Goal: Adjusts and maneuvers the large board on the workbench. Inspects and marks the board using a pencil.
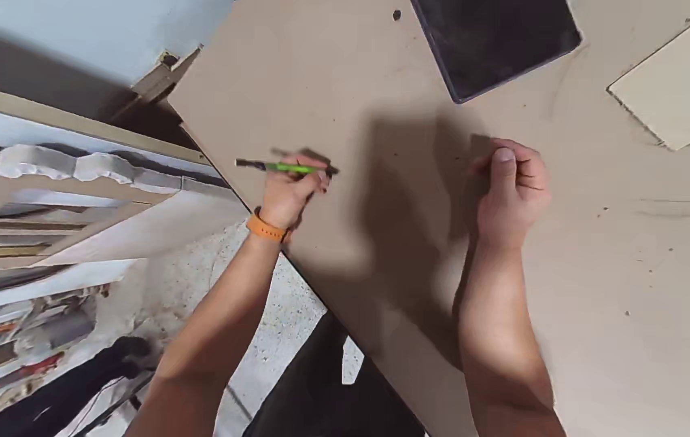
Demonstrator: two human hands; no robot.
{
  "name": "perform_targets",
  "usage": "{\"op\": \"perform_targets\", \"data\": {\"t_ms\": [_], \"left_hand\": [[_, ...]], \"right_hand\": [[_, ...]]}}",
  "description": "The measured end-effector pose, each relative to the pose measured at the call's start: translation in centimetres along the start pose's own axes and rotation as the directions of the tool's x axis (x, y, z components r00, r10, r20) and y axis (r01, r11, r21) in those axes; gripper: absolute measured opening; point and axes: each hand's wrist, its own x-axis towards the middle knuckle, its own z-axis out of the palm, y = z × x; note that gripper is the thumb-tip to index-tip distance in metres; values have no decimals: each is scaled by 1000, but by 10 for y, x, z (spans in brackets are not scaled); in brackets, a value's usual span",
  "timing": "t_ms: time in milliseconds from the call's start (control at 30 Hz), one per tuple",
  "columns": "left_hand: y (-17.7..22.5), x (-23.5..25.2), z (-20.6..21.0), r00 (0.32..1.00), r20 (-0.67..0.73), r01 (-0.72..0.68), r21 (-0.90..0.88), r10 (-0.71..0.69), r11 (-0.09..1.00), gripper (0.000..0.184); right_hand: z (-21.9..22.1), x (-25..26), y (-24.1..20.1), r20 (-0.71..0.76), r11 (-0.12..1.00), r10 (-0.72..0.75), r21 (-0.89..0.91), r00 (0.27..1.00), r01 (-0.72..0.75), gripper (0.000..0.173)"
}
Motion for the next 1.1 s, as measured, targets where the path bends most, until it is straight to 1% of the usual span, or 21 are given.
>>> {"op": "perform_targets", "data": {"t_ms": [100, 200, 267, 333, 467, 733, 900, 1033, 1100], "left_hand": [[13, 69, 20, 990, 31, -138, 67, 136, 988, 16], [22, 124, 36, 972, 50, -232, 97, 228, 968, 12], [28, 147, 46, 963, 84, -264, 101, 256, 959, 10], [32, 160, 54, 959, 101, -278, 131, 266, 952, 8], [33, 170, 58, 950, 114, -306, 173, 290, 936, 8], [30, 169, 61, 945, 57, -327, 216, 322, 920, 9], [30, 169, 62, 940, 62, -339, 252, 334, 907, 9], [28, 170, 59, 935, 88, -354, 215, 343, 910, 9], [28, 169, 60, 935, 86, -353, 224, 343, 908, 9]], "right_hand": [[1, 12, 0, -22, 1000, -25, 11, 999, 25, 24], [6, 13, 2, -38, 999, -25, 26, 999, 26, 22], [5, 14, 2, -48, 999, -24, 20, 999, 25, 22], [5, 15, 1, -60, 999, -24, 25, 998, 25, 22], [6, 15, 1, -58, 999, -34, 18, 998, 35, 22], [4, 16, -2, -51, 999, -32, 21, 998, 34, 23], [4, 16, -1, -40, 999, -34, 26, 999, 35, 24], [4, 16, -1, -33, 999, -25, 19, 999, 26, 24], [5, 16, -2, -34, 1000, -21, 16, 999, 22, 24]]}}
